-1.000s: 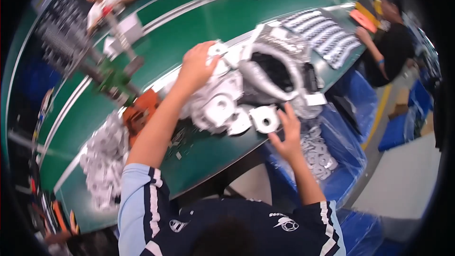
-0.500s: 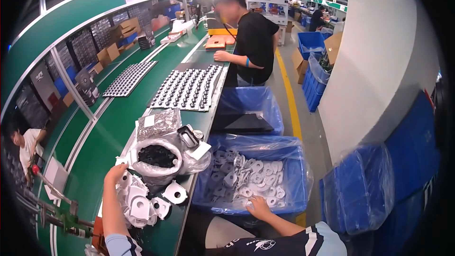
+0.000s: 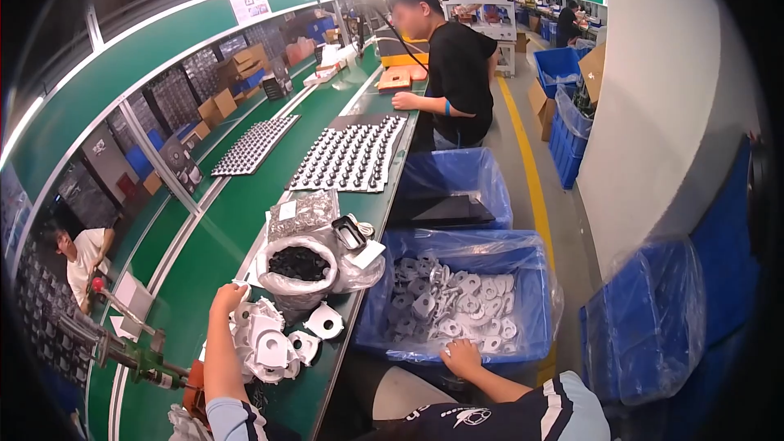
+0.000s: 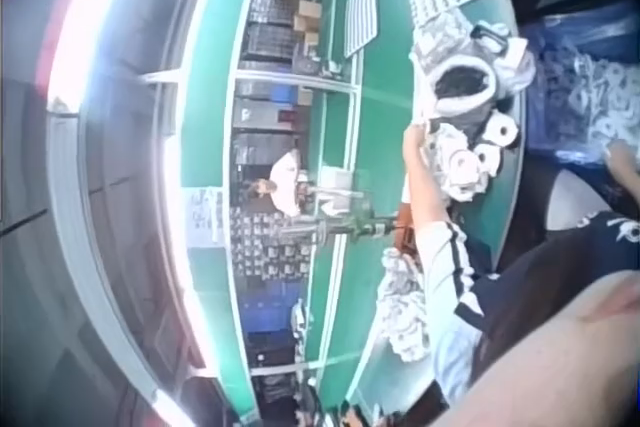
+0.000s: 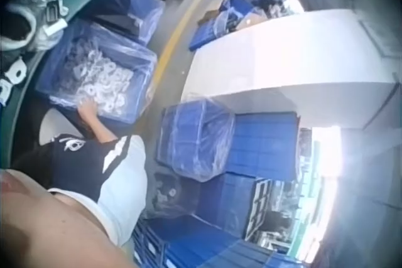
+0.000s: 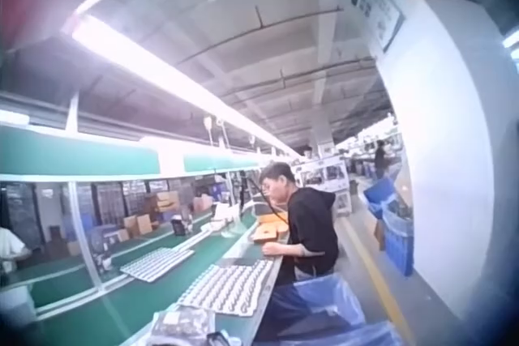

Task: Assembling small white plastic components using a specialized press machine on a production line.

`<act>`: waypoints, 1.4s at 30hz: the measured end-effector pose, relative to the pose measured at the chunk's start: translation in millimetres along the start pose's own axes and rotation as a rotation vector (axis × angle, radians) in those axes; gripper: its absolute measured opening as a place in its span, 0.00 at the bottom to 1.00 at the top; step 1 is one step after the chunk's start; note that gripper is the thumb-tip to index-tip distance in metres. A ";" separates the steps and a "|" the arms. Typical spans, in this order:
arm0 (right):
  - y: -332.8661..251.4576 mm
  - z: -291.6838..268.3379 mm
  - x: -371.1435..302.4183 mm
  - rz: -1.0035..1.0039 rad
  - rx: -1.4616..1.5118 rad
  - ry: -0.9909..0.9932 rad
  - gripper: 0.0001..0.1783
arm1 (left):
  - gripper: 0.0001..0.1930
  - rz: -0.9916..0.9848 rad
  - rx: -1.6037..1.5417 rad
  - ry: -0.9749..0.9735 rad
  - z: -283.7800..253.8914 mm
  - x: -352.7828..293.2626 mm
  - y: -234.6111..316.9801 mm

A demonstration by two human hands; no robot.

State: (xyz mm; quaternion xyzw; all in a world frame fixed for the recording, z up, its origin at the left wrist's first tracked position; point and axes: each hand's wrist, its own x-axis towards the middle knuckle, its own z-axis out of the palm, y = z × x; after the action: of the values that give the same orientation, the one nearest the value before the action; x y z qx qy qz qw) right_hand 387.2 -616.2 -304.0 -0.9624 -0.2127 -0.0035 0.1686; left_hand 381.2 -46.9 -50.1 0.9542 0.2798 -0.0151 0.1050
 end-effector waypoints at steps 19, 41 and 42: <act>-9.1 -19.1 0.4 0.121 0.026 -0.283 0.28 | 0.21 0.778 -0.582 -0.562 -62.7 -157.4 223.5; -9.7 -9.0 -2.3 0.083 0.020 -0.173 0.30 | 0.29 0.728 0.027 -0.270 288.7 -205.1 222.0; -9.4 -9.5 -2.5 0.086 0.025 -0.165 0.30 | 0.29 0.725 0.026 -0.277 289.3 -206.5 221.7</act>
State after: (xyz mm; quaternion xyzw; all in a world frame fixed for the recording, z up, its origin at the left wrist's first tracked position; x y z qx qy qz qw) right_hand 381.7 -612.2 -292.2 -0.9655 -0.1846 0.0855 0.1627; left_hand 334.8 -399.0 -272.3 0.9814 -0.0925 -0.1092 0.1280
